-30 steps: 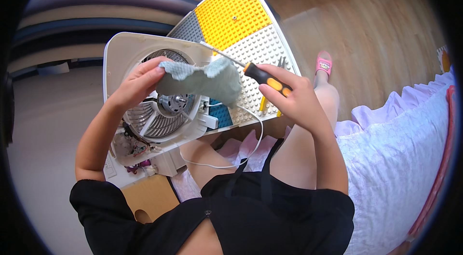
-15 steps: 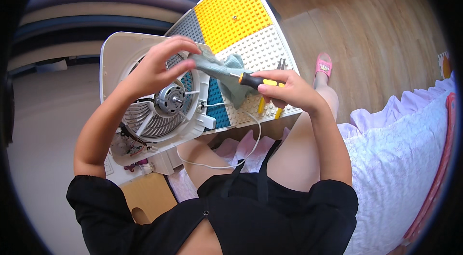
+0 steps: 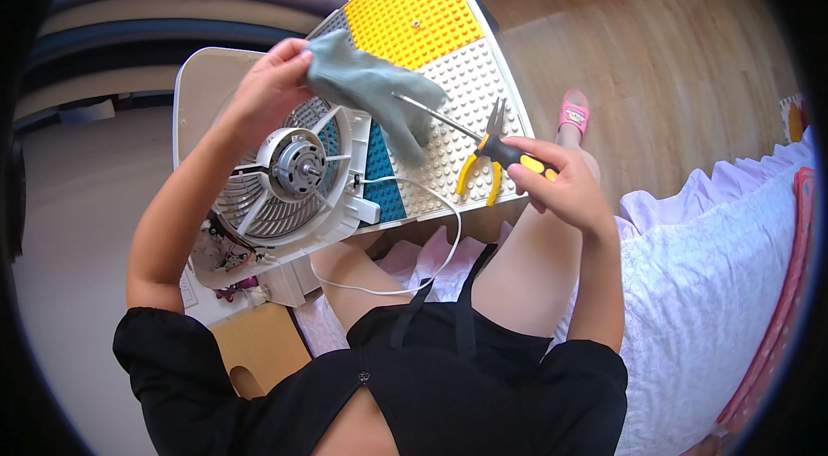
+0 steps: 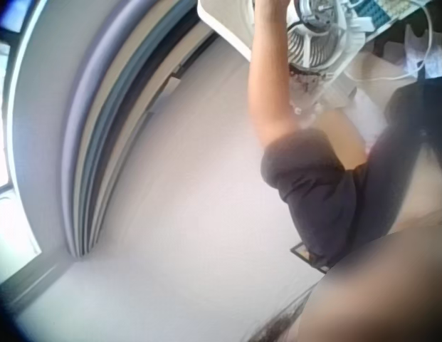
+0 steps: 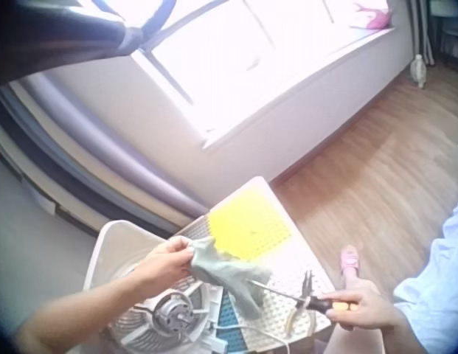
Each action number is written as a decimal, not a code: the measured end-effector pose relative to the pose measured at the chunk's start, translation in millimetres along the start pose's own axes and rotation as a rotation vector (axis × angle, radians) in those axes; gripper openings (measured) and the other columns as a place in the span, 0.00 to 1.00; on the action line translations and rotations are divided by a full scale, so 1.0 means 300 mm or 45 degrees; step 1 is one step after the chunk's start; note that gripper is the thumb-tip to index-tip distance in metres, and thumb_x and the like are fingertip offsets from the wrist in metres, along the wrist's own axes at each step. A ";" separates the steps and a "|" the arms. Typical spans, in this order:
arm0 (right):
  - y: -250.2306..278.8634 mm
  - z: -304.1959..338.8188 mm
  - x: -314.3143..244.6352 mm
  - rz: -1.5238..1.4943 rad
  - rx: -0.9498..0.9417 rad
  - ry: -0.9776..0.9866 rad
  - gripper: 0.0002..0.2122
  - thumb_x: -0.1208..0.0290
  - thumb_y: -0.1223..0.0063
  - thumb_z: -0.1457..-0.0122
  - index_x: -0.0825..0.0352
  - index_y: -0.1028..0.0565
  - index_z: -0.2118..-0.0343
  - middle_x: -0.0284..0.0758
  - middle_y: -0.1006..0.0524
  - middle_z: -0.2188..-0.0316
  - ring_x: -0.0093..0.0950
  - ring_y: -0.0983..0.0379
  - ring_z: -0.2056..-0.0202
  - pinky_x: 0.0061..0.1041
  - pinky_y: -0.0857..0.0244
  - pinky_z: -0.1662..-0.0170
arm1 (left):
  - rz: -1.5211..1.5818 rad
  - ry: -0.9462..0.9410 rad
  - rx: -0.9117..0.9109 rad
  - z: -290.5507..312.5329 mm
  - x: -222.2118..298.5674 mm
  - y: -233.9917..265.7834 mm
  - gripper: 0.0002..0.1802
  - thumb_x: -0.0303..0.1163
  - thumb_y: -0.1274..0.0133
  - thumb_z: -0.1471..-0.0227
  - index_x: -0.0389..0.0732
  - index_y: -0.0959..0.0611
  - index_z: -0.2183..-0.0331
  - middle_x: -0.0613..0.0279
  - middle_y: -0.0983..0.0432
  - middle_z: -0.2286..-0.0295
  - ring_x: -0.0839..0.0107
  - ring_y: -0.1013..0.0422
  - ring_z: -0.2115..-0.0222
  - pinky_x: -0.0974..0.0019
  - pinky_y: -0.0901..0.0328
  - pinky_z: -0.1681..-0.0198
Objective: The person cleans the internal components of a disassembled white electric fan using a grey cloth and a screwdriver. They wipe the fan blades, the central motor housing, and the surrounding plastic casing while seated on a bed.
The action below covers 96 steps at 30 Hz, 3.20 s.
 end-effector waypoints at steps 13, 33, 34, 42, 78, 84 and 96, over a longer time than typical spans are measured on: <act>-0.079 0.075 -0.015 -0.372 -0.106 0.191 0.18 0.74 0.50 0.44 0.70 0.31 0.49 0.31 0.29 0.78 0.15 0.39 0.84 0.14 0.45 0.81 | -0.277 -0.108 -0.062 0.130 0.166 -0.059 0.15 0.39 0.49 0.44 0.38 0.25 0.60 0.65 0.26 0.67 0.79 0.29 0.65 0.71 0.31 0.61; -0.138 0.044 -0.192 0.328 -0.353 0.275 0.17 0.74 0.44 0.48 0.67 0.26 0.54 0.29 0.23 0.70 0.15 0.32 0.71 0.14 0.38 0.68 | -1.005 -0.509 -0.636 0.291 0.116 -0.241 0.09 0.26 0.55 0.43 0.36 0.23 0.61 0.59 0.32 0.65 0.70 0.35 0.64 0.70 0.39 0.59; -0.154 0.047 -0.200 0.351 -0.417 0.323 0.17 0.74 0.44 0.48 0.68 0.26 0.53 0.30 0.23 0.69 0.15 0.32 0.70 0.14 0.37 0.67 | -1.041 -0.507 -0.617 0.281 0.110 -0.245 0.09 0.27 0.55 0.43 0.36 0.23 0.61 0.59 0.32 0.66 0.70 0.35 0.64 0.69 0.39 0.60; -0.196 0.050 -0.064 0.070 -0.509 -0.034 0.18 0.72 0.44 0.47 0.67 0.27 0.52 0.28 0.24 0.71 0.15 0.31 0.72 0.14 0.37 0.68 | -0.966 0.049 -0.532 0.233 -0.019 -0.192 0.15 0.38 0.51 0.44 0.34 0.22 0.63 0.59 0.28 0.73 0.73 0.34 0.72 0.69 0.38 0.67; -0.238 -0.164 -0.386 0.268 -0.032 0.669 0.13 0.75 0.42 0.52 0.68 0.32 0.64 0.29 0.28 0.71 0.18 0.32 0.67 0.18 0.37 0.62 | -0.054 -0.382 -0.046 0.239 -0.298 -0.248 0.23 0.22 0.46 0.50 0.38 0.32 0.52 0.61 0.36 0.52 0.71 0.40 0.50 0.62 0.41 0.46; -0.285 -0.126 -0.452 0.326 -0.059 0.710 0.14 0.76 0.39 0.53 0.68 0.31 0.64 0.28 0.29 0.71 0.17 0.32 0.68 0.17 0.37 0.63 | 0.222 -0.542 0.118 0.206 -0.289 -0.292 0.12 0.25 0.49 0.46 0.36 0.25 0.58 0.64 0.28 0.61 0.76 0.31 0.61 0.69 0.35 0.55; -0.116 -0.198 -0.199 0.335 0.143 0.292 0.21 0.66 0.39 0.52 0.72 0.31 0.57 0.36 0.25 0.74 0.24 0.28 0.71 0.24 0.35 0.68 | -0.144 -0.137 -0.164 0.232 -0.246 -0.203 0.12 0.33 0.50 0.43 0.34 0.22 0.62 0.72 0.29 0.70 0.84 0.35 0.68 0.77 0.39 0.64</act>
Point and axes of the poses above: each hand's wrist, its own z-axis away from the middle knuckle, its own y-axis out of the back of the hand, x = y × z, the point moved 8 cm from there along -z, towards the middle knuckle
